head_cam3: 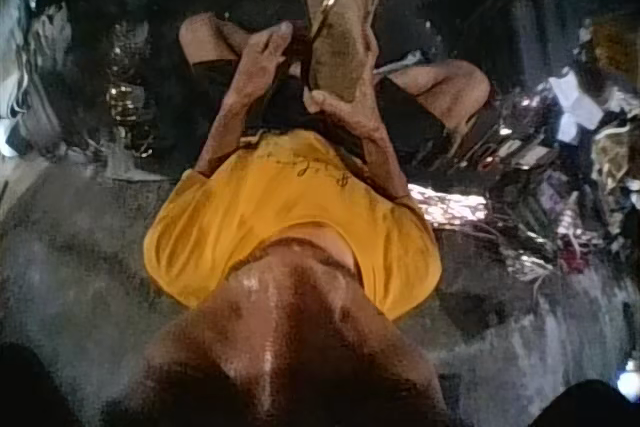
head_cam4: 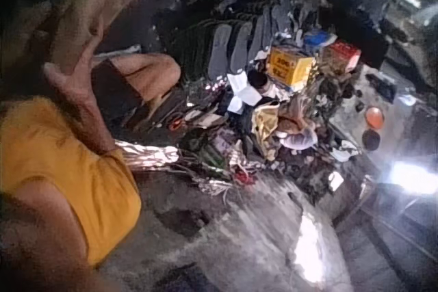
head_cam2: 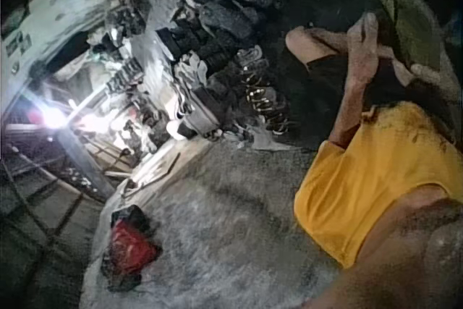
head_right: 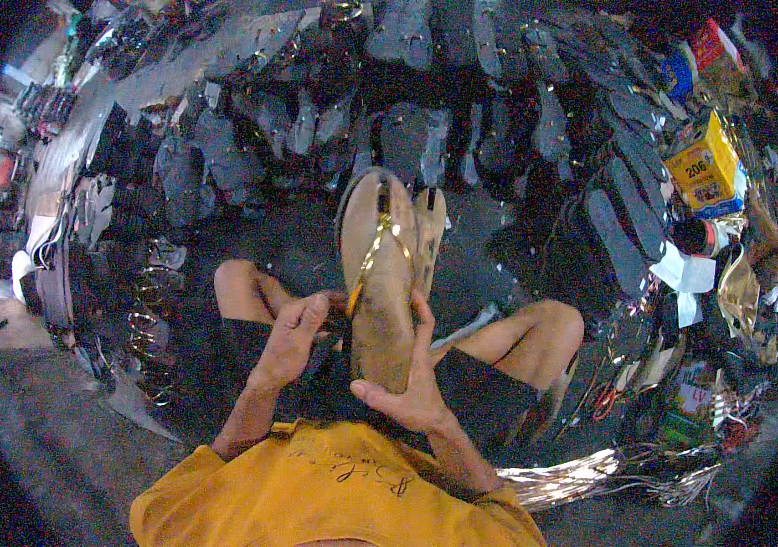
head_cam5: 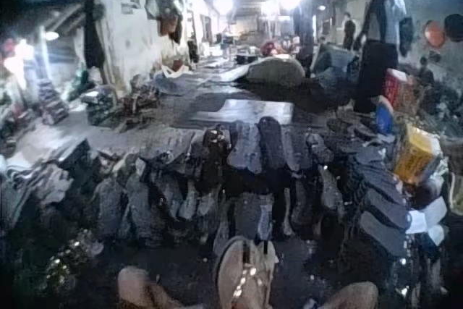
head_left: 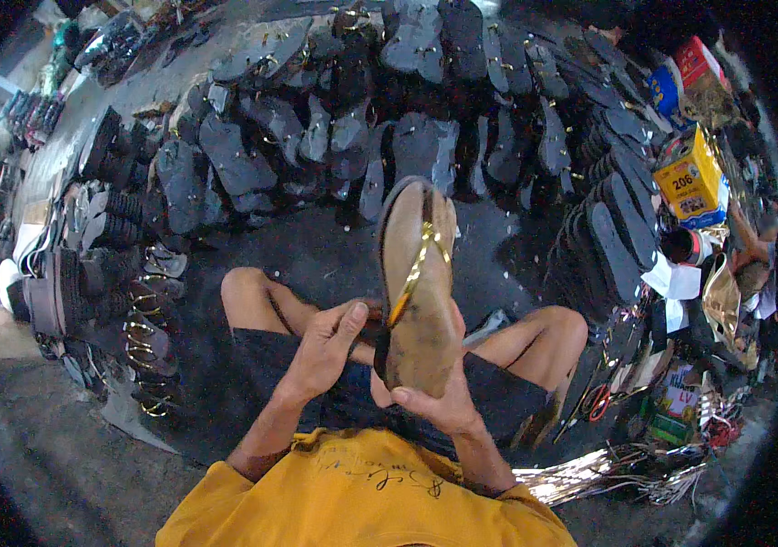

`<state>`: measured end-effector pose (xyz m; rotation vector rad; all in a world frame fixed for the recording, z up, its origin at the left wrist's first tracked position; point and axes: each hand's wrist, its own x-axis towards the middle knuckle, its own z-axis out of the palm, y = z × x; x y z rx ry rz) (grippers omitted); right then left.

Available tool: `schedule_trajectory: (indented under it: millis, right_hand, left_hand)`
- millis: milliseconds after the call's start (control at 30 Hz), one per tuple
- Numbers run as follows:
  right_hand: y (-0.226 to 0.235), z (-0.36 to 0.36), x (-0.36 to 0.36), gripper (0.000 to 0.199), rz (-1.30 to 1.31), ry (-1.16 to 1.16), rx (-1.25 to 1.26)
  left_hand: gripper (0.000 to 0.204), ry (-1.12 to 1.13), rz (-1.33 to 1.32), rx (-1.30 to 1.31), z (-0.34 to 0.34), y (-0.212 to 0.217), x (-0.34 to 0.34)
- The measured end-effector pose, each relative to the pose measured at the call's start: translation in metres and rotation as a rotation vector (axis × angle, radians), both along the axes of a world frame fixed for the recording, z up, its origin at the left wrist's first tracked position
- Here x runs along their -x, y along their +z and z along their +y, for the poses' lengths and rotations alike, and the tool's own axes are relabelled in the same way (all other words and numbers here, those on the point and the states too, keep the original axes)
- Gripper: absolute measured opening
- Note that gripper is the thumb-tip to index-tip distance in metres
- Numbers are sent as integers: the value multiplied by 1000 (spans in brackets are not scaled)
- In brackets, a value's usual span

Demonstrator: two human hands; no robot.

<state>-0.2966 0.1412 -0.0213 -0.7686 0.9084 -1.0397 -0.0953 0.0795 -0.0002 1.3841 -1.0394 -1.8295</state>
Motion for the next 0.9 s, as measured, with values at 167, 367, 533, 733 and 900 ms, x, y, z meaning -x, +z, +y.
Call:
schedule_trajectory:
  millis: [167,367,533,733,900]
  right_hand:
    - [24,5,20,123,-435,149,-401]
    - [75,5,24,129,-247,135,-328]
    - [44,-4,4,137,194,215,241]
    - [18,-25,6,132,74,131,217]
    - [-3,-27,-11,129,486,-37,336]
  left_hand:
    - [29,-141,-225,466,14,-5,-6]
    - [25,-34,556,-70,64,-65,-16]
    - [38,-184,637,-293,72,-114,44]
    - [60,-137,791,-164,6,-113,21]
    - [81,64,855,-311,5,-100,31]
